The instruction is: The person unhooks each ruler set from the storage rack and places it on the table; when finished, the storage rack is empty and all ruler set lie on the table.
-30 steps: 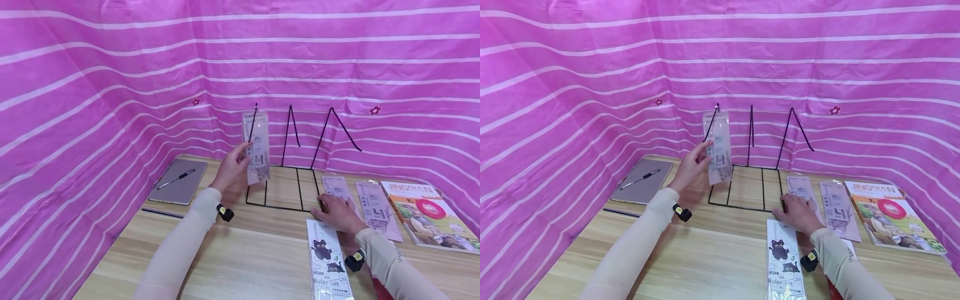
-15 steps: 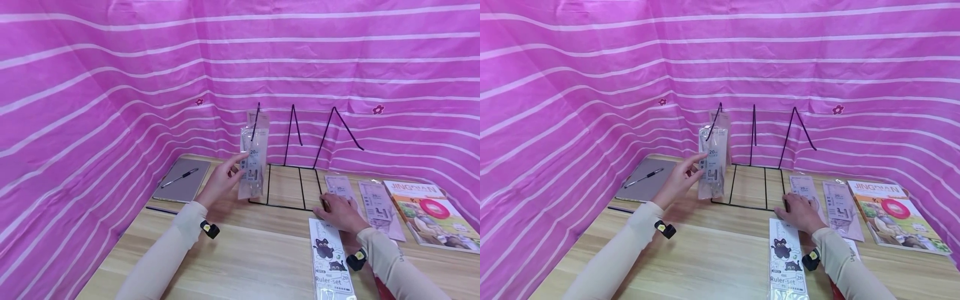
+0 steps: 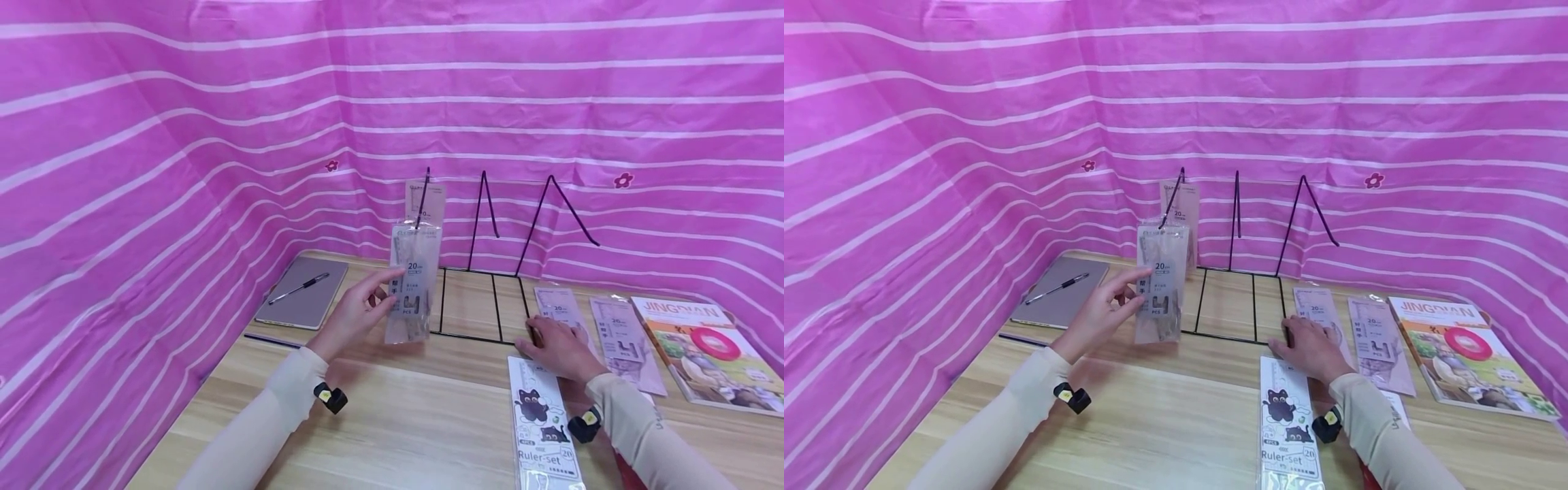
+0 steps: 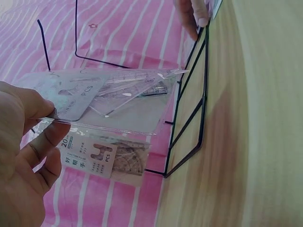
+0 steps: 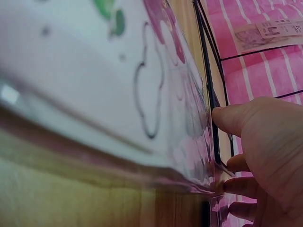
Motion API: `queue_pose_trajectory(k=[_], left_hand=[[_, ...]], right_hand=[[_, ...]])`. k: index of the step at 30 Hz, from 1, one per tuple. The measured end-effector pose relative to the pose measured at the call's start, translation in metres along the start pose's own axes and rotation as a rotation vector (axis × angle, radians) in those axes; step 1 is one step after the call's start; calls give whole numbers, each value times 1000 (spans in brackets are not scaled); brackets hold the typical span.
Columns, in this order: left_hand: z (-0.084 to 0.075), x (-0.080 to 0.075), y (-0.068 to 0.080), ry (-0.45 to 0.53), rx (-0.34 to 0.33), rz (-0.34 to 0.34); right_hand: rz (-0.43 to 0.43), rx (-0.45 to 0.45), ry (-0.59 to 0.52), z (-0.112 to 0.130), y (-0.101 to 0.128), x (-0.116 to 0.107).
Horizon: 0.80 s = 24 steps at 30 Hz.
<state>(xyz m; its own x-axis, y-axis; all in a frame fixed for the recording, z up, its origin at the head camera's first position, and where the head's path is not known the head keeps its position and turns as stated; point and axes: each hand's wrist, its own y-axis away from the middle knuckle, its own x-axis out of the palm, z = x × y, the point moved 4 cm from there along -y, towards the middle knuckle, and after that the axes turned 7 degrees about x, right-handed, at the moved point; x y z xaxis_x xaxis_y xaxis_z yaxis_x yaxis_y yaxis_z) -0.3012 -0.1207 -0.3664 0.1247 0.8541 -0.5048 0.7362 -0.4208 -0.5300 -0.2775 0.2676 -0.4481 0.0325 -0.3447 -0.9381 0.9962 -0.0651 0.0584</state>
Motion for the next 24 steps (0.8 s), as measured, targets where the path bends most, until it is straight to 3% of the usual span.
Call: queue_pose_trajectory(k=[11, 18, 21, 24], left_hand=[[-9, -3, 24, 50, -11, 11], [-13, -3, 35, 52, 17, 25], [-14, 1, 39, 92, -9, 38], [-14, 12, 45, 174, -95, 70]], right_hand=[[8, -9, 9, -2, -1, 2], [9, -12, -1, -2, -2, 0], [14, -7, -4, -2, -3, -1], [24, -1, -6, -1, -3, -1]])
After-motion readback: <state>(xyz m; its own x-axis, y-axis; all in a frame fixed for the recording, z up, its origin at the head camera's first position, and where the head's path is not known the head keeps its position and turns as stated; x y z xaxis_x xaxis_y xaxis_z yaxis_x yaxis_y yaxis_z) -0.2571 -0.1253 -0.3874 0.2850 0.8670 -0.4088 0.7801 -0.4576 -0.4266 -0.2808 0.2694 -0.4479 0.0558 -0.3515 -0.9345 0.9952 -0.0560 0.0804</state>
